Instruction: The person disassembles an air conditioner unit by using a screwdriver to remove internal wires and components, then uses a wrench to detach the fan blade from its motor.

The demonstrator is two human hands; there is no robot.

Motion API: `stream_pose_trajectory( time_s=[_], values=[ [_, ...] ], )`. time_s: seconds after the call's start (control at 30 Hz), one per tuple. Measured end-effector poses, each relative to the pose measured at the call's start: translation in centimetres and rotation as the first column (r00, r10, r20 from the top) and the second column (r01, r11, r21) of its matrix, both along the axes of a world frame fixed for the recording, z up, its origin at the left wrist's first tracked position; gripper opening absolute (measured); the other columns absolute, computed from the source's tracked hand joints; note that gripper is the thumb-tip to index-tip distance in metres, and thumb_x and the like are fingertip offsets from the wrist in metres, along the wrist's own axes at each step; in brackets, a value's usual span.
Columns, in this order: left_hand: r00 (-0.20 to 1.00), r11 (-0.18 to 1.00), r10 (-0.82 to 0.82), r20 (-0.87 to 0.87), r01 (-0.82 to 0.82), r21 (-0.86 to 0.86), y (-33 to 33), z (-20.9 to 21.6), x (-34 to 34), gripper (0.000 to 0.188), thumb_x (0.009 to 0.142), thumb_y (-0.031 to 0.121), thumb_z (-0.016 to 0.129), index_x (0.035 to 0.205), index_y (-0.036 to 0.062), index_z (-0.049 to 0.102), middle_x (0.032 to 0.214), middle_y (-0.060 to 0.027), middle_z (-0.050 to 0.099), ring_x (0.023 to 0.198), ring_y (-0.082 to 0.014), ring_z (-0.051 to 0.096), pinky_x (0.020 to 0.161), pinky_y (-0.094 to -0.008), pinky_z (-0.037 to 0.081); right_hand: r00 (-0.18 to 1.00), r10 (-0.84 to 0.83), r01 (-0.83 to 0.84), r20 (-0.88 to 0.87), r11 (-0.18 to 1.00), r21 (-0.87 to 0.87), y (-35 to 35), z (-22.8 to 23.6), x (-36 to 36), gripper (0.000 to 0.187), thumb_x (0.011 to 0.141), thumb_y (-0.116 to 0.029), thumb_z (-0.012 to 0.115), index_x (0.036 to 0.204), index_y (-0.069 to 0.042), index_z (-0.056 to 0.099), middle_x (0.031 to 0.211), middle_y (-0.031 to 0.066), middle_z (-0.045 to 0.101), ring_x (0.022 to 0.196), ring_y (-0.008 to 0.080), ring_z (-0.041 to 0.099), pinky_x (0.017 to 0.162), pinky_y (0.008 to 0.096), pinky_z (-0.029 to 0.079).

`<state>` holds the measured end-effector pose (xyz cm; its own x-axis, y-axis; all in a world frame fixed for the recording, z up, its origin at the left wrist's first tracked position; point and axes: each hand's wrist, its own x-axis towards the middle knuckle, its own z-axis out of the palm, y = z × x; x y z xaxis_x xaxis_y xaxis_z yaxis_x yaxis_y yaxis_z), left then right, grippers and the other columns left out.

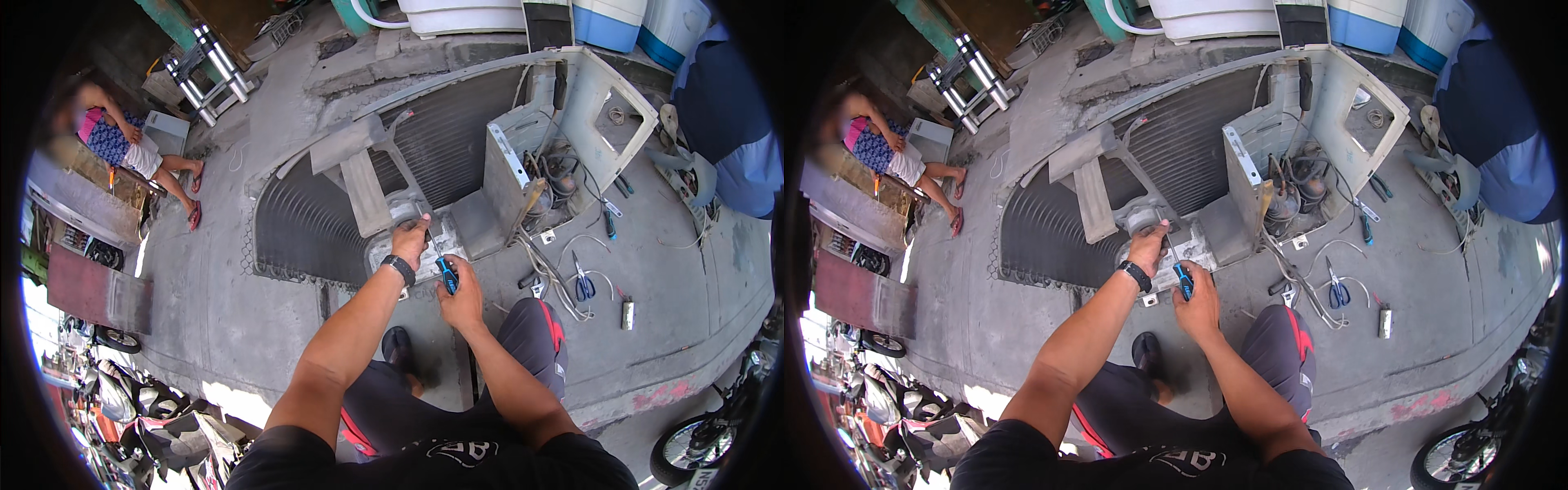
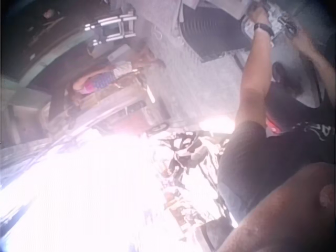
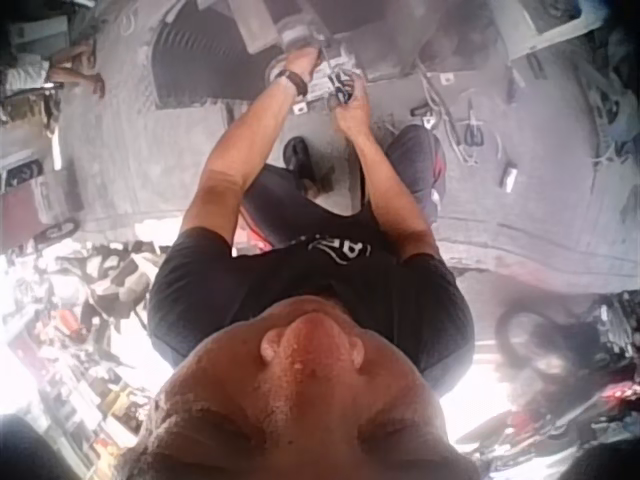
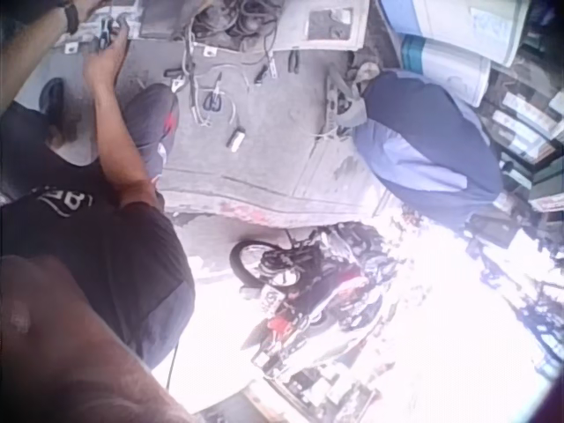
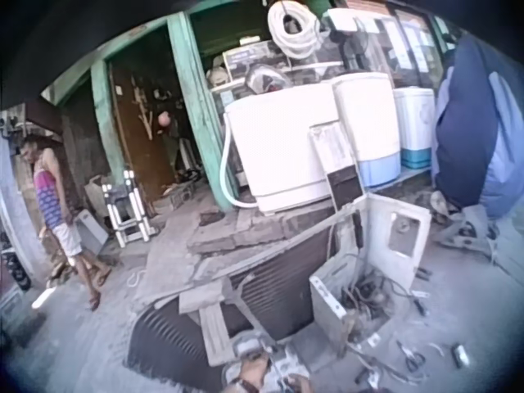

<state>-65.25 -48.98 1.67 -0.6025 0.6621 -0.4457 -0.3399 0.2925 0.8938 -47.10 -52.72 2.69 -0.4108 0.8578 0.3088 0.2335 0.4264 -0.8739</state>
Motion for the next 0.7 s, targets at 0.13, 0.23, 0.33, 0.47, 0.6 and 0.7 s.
stream_pose_trajectory(
  time_s=[0.13,0.23,0.33,0.47,0.6,0.7],
  values=[
    [0.999,0.997,0.030,0.024,-0.032,0.075,0.2,-0.1,0.2,0.020,0.093,0.027,0.066,0.096,0.0065,0.066,0.081,0.0011,0.061,0.065,-0.0094,0.051,0.056,-0.0254,0.040,0.704,-0.309,-0.689,-0.640,-0.080,-0.720,2.3,0.1,1.3,0.032,0.092,-0.018,0.057,0.122,-0.009,0.050,0.103,0.0118,0.063,0.074,0.0228,0.063,0.051,0.0304,0.045],
    [0.995,0.992,-0.025,0.100,0.012,0.126,0.4,0.1,0.0,0.017,0.093,0.025,0.066,0.095,0.0077,0.066,0.083,0.0009,0.063,0.067,-0.0095,0.052,0.057,-0.0262,0.040,0.758,-0.193,-0.633,-0.623,0.012,-0.774,2.5,-1.1,1.6,0.027,0.093,-0.017,0.053,0.118,-0.007,0.050,0.099,0.0123,0.064,0.074,0.0239,0.063,0.052,0.0328,0.047],
    [0.979,0.991,0.015,0.203,-0.042,0.130,0.3,0.1,-0.4,0.021,0.091,0.025,0.069,0.096,0.0049,0.067,0.079,0.0011,0.062,0.064,-0.0088,0.051,0.054,-0.0246,0.040,0.861,-0.091,-0.442,-0.501,0.356,-0.823,1.4,-1.4,0.4,0.028,0.089,-0.012,0.059,0.116,-0.008,0.051,0.105,0.0119,0.061,0.078,0.0238,0.063,0.056,0.0352,0.048],
    [0.988,0.994,0.004,0.151,-0.021,0.110,0.4,0.6,0.0,0.025,0.086,0.025,0.075,0.094,0.0031,0.066,0.075,0.0016,0.060,0.058,-0.0082,0.048,0.052,-0.0232,0.039,0.904,-0.140,-0.306,-0.405,0.449,-0.839,0.5,0.3,0.0,0.034,0.086,-0.010,0.065,0.117,-0.009,0.051,0.109,0.0114,0.059,0.079,0.0227,0.062,0.063,0.0357,0.049],
    [0.987,0.997,0.059,0.151,-0.066,0.041,0.6,0.8,-0.2,0.020,0.085,0.020,0.076,0.088,0.0055,0.063,0.077,0.0013,0.059,0.063,-0.0090,0.046,0.055,-0.0239,0.039,0.782,-0.236,-0.608,-0.577,-0.086,-0.789,2.7,0.1,2.0,0.038,0.086,-0.017,0.068,0.117,-0.003,0.051,0.096,0.0090,0.059,0.074,0.0199,0.060,0.061,0.0322,0.049],
    [0.988,0.994,0.081,0.131,-0.089,0.057,0.8,-0.2,-0.8,0.018,0.086,0.019,0.075,0.089,0.0057,0.064,0.079,-0.0002,0.060,0.058,-0.0096,0.046,0.051,-0.0235,0.039,0.850,-0.061,-0.523,-0.523,0.008,-0.852,2.4,-0.4,2.2,0.035,0.083,-0.014,0.071,0.109,-0.003,0.052,0.089,0.0073,0.058,0.077,0.0193,0.059,0.066,0.0328,0.049]
  ],
)
